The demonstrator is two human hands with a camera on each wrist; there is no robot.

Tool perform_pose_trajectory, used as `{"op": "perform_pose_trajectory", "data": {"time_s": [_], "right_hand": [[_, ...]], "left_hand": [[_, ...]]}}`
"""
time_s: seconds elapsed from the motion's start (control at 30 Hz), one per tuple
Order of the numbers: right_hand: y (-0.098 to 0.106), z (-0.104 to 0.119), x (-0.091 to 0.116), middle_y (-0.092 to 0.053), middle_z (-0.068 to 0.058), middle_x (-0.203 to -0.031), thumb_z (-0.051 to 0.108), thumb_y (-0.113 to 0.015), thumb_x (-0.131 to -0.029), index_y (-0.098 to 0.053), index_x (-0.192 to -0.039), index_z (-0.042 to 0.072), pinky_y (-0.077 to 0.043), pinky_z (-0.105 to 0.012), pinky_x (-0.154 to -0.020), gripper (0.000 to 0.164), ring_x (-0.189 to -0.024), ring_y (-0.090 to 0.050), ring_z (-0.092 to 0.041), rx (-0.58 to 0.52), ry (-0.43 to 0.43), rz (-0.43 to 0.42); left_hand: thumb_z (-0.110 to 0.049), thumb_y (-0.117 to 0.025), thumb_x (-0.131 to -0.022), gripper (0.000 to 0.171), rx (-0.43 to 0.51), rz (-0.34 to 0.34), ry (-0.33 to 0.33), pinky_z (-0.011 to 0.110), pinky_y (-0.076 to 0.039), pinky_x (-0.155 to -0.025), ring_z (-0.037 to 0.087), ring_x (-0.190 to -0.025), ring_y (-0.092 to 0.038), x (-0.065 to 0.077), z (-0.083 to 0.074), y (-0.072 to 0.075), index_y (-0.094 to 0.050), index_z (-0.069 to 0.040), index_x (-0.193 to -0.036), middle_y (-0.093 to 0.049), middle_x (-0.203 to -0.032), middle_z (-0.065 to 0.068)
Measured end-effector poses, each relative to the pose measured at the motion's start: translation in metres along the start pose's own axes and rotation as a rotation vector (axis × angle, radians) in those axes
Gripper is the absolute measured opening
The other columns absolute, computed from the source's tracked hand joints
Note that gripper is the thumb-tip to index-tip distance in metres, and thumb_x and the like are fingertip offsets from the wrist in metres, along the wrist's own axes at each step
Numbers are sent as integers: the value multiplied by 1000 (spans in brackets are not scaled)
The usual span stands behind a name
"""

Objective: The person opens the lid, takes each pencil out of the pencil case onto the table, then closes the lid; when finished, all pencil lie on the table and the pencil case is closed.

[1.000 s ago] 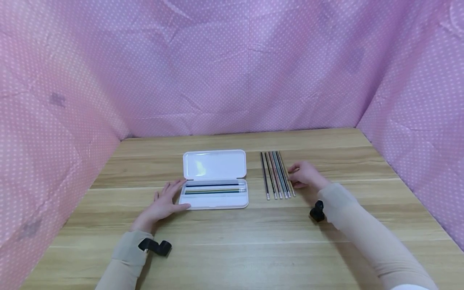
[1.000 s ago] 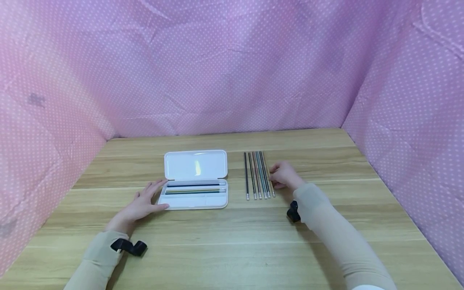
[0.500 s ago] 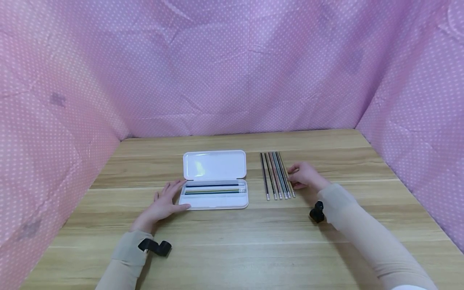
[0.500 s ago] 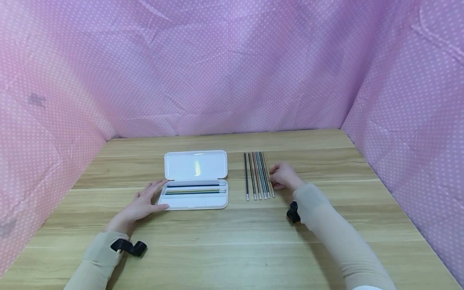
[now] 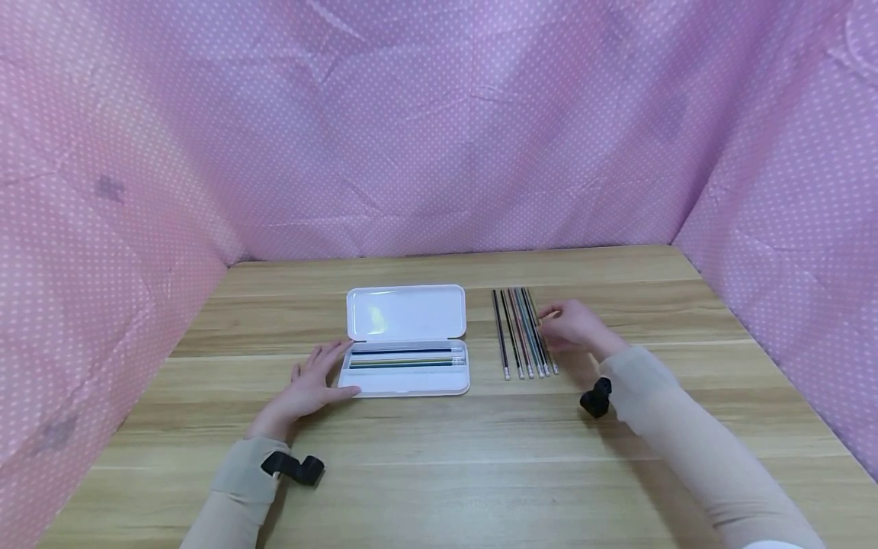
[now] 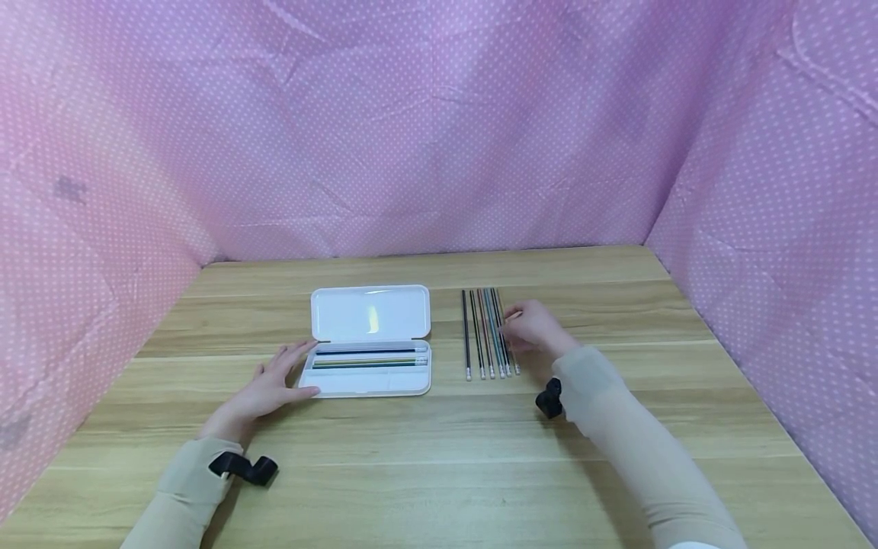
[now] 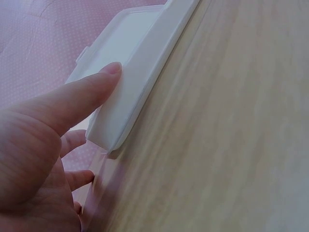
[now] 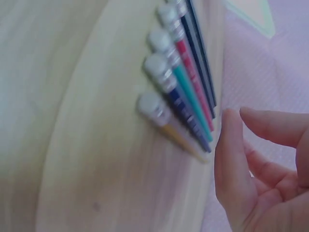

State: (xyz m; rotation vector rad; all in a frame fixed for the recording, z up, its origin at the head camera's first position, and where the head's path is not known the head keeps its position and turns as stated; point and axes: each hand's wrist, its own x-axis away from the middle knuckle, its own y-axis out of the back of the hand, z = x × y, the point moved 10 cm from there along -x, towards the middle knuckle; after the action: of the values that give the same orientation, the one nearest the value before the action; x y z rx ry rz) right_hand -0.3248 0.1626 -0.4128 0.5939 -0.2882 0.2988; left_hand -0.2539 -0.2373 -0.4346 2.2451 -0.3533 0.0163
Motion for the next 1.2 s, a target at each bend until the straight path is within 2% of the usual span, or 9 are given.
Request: {"op": "perform_pose_trajectory", "data": {"time_s": [0.17, 0.4, 0.57, 0.7, 0.83, 1.0, 1.2], "right_hand": [[-8, 14, 3, -55, -20, -110, 10, -61, -90, -49, -128, -5, -57, -32, -75, 42, -86, -63, -24, 33, 47, 14], [-34, 31, 4, -57, -14, -97, 6, -62, -89, -51, -125, -6, -58, -35, -74, 40, -89, -63, -26, -27, 99, 68], [-59, 49, 3, -56, -9, -88, 7, -65, -86, -56, -122, -4, -58, -33, -69, 39, -79, -62, -23, 47, 156, 86], [-82, 69, 4, -62, -9, -90, 10, -67, -85, -60, -119, -2, -57, -33, -66, 36, -72, -63, -23, 137, 250, 104], [-98, 88, 5, -66, -8, -92, 14, -68, -85, -62, -115, 2, -51, -28, -66, 33, -75, -61, -17, 210, 333, 87], [-110, 102, 1, -64, -5, -92, 15, -70, -85, -62, -114, 6, -50, -26, -70, 31, -85, -60, -16, 223, 359, 48], [-123, 116, -2, -63, -6, -100, 14, -70, -85, -58, -122, 10, -53, -30, -76, 39, -92, -61, -19, 251, 389, 23]], "left_hand": [[-43, -72, -80, 88, 8, 1, 1, 74, 11, -99, 50, -140, 5, 1, 0, 0, -25, -17, -150, -14, -155, 23], [-43, -72, -80, 89, 6, 1, 6, 74, 11, -100, 50, -140, 5, 1, 0, 0, -25, -16, -150, -14, -155, 23], [-42, -72, -80, 88, 10, 3, 5, 74, 11, -100, 50, -140, 6, 1, 0, 0, -25, -16, -150, -13, -155, 23], [-42, -72, -80, 88, 8, 1, -1, 74, 11, -99, 51, -140, 5, 0, 1, 0, -25, -17, -150, -13, -155, 23], [-43, -72, -80, 88, 4, -2, -4, 74, 11, -99, 51, -140, 5, -1, 2, 0, -25, -18, -150, -13, -155, 23], [-44, -72, -80, 88, 5, -1, -1, 73, 11, -100, 50, -141, 6, -1, 4, 0, -24, -18, -150, -13, -156, 22], [-43, -72, -81, 88, 13, 1, -1, 73, 12, -100, 50, -141, 7, -1, 3, 0, -24, -17, -150, -13, -156, 23]]}}
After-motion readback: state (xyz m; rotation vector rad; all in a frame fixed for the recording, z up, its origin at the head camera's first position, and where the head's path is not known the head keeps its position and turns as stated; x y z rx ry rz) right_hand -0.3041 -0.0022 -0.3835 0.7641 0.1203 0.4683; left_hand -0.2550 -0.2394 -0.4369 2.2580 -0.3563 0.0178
